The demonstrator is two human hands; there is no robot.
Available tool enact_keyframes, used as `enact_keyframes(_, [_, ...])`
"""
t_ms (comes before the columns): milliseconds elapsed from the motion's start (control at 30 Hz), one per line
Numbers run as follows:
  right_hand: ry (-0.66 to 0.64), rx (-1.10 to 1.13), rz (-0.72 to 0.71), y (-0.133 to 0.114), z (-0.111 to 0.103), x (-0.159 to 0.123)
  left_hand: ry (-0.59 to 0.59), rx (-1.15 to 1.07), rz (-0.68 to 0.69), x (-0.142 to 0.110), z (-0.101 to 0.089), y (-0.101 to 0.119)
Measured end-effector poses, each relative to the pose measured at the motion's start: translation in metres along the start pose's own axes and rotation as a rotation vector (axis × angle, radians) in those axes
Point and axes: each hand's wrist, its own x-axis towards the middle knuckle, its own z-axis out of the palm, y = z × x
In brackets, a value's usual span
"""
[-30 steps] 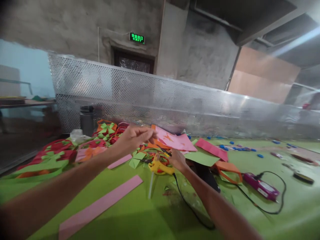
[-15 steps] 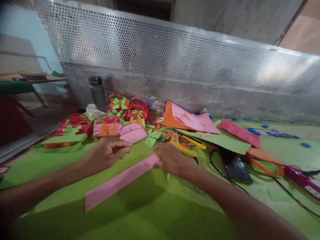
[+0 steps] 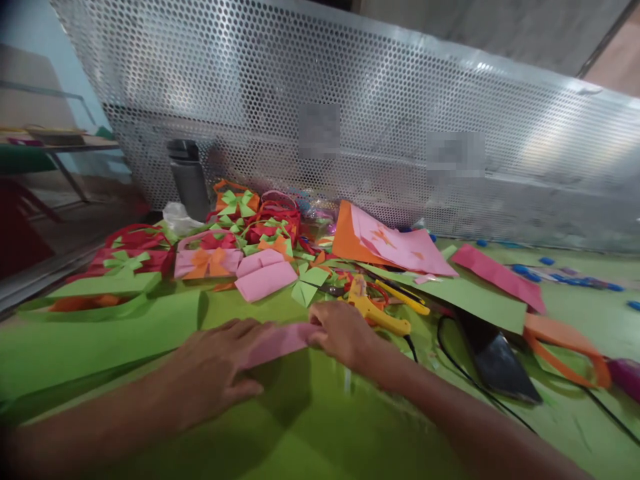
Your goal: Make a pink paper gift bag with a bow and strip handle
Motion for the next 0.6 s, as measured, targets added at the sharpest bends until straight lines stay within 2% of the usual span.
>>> enact_keyframes(100, [0.034, 0.025, 0.047, 0.001, 0.002, 0.001, -0.002, 0.105, -0.012, 0.003, 0.005, -0.004])
enact_keyframes(367, [0.147, 0.067, 0.074, 0.002, -0.003, 0.001, 0.089, 0.368, -0.013, 0.011, 0.019, -0.017])
enact_keyframes(600, [0.25, 0.145, 0.122, 0.011, -0.003, 0.004, 0.089, 0.343, -0.024, 0.014, 0.023, -0.014])
